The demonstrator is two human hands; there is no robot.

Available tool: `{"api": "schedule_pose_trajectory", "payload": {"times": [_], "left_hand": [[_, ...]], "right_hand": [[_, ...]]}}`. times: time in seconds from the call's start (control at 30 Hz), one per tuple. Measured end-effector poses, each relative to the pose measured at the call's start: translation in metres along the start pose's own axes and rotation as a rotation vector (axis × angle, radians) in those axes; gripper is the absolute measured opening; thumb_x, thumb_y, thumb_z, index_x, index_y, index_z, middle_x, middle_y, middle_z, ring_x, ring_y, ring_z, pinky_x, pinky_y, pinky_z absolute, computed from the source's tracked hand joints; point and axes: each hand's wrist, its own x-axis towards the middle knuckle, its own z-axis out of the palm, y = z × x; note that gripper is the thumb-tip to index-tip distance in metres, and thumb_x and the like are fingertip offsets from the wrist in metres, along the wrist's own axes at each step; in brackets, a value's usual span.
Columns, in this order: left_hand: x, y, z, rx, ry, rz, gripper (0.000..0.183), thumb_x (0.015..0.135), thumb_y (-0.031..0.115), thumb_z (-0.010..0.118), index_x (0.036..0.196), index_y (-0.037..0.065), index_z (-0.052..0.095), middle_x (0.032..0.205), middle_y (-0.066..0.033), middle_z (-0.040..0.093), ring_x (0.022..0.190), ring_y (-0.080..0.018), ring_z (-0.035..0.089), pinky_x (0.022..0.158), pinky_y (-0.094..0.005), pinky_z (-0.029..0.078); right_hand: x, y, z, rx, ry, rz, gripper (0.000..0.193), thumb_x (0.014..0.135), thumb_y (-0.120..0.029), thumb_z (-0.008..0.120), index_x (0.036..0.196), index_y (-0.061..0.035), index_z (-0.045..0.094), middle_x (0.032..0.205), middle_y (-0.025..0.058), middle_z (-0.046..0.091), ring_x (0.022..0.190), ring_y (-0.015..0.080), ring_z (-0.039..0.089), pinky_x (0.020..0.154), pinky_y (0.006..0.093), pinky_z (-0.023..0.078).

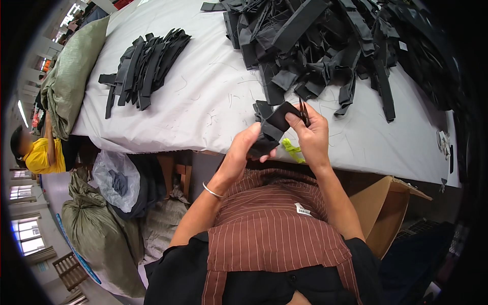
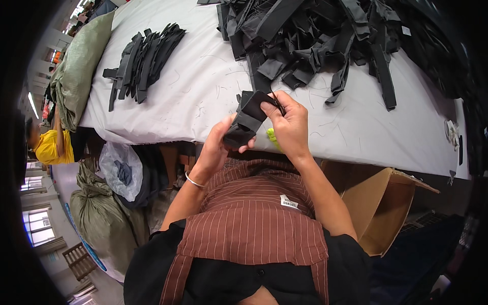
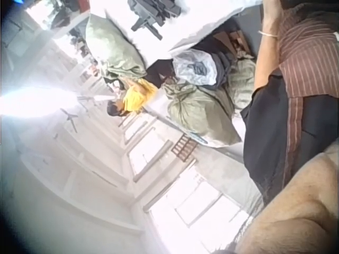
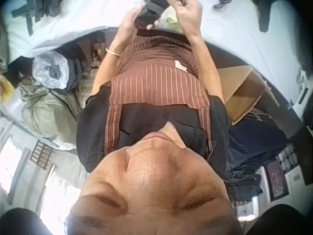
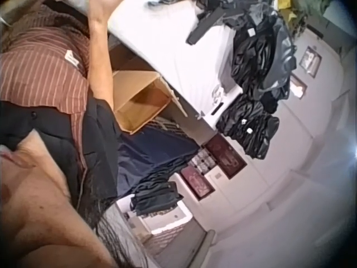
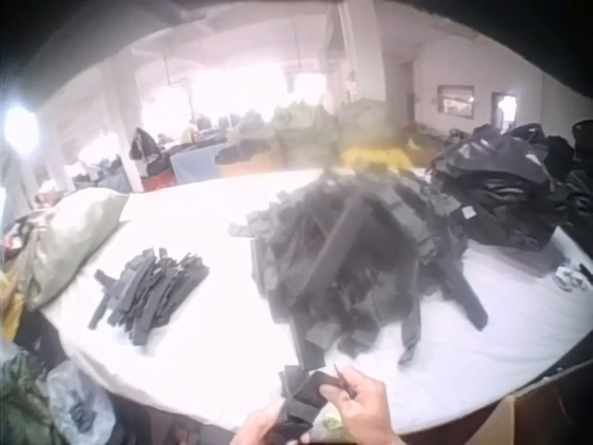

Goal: The recorder is sorting and inspecting small black fabric or plastic components at a workbench, using a small tool to adjust or trim them.

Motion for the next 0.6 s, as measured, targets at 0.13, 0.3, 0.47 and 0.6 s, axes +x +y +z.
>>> {"api": "schedule_pose_trajectory", "payload": {"times": [0.13,0.3,0.47,0.6], "left_hand": [[0.001,0.003,-0.001,-0.02,0.137,-0.1,0.038,0.092,0.029,0.04,0.106,-0.001,0.058,0.077,-0.009,0.064,0.061,-0.01,0.053,0.059,-0.0208,0.041],[-0.003,0.002,0.003,0.088,0.101,-0.086,0.033,0.085,0.015,0.046,0.111,-0.002,0.057,0.084,-0.0094,0.066,0.066,-0.0097,0.055,0.063,-0.0214,0.044],[-0.006,0.006,0.007,0.052,0.11,-0.08,0.047,0.077,0.003,0.046,0.124,-0.005,0.05,0.096,-0.0089,0.065,0.081,-0.0103,0.059,0.076,-0.0228,0.047],[-0.006,0.008,0.001,-0.119,0.142,-0.086,0.044,0.078,0.003,0.047,0.12,-0.005,0.053,0.092,-0.0093,0.065,0.077,-0.0112,0.059,0.072,-0.0241,0.048]], "right_hand": [[-0.004,-0.012,0.006,0.006,0.0,-0.013,0.005,0.087,-0.003,0.062,0.087,0.0019,0.061,0.07,-0.0026,0.058,0.067,0.0045,0.046,0.062,0.0213,0.04],[0.0,-0.01,0.001,-0.03,0.048,0.022,0.007,0.087,-0.004,0.063,0.085,0.0019,0.06,0.068,-0.0033,0.055,0.065,0.0038,0.043,0.059,0.0219,0.039],[0.004,-0.011,-0.001,-0.048,0.062,0.005,0.009,0.087,-0.006,0.064,0.083,0.0012,0.06,0.065,-0.004,0.053,0.063,0.0037,0.041,0.056,0.0219,0.037],[0.006,-0.02,0.002,-0.01,0.023,0.055,0.011,0.087,-0.007,0.065,0.081,0.0007,0.061,0.066,-0.0045,0.053,0.063,0.0038,0.042,0.057,0.0211,0.037]]}}
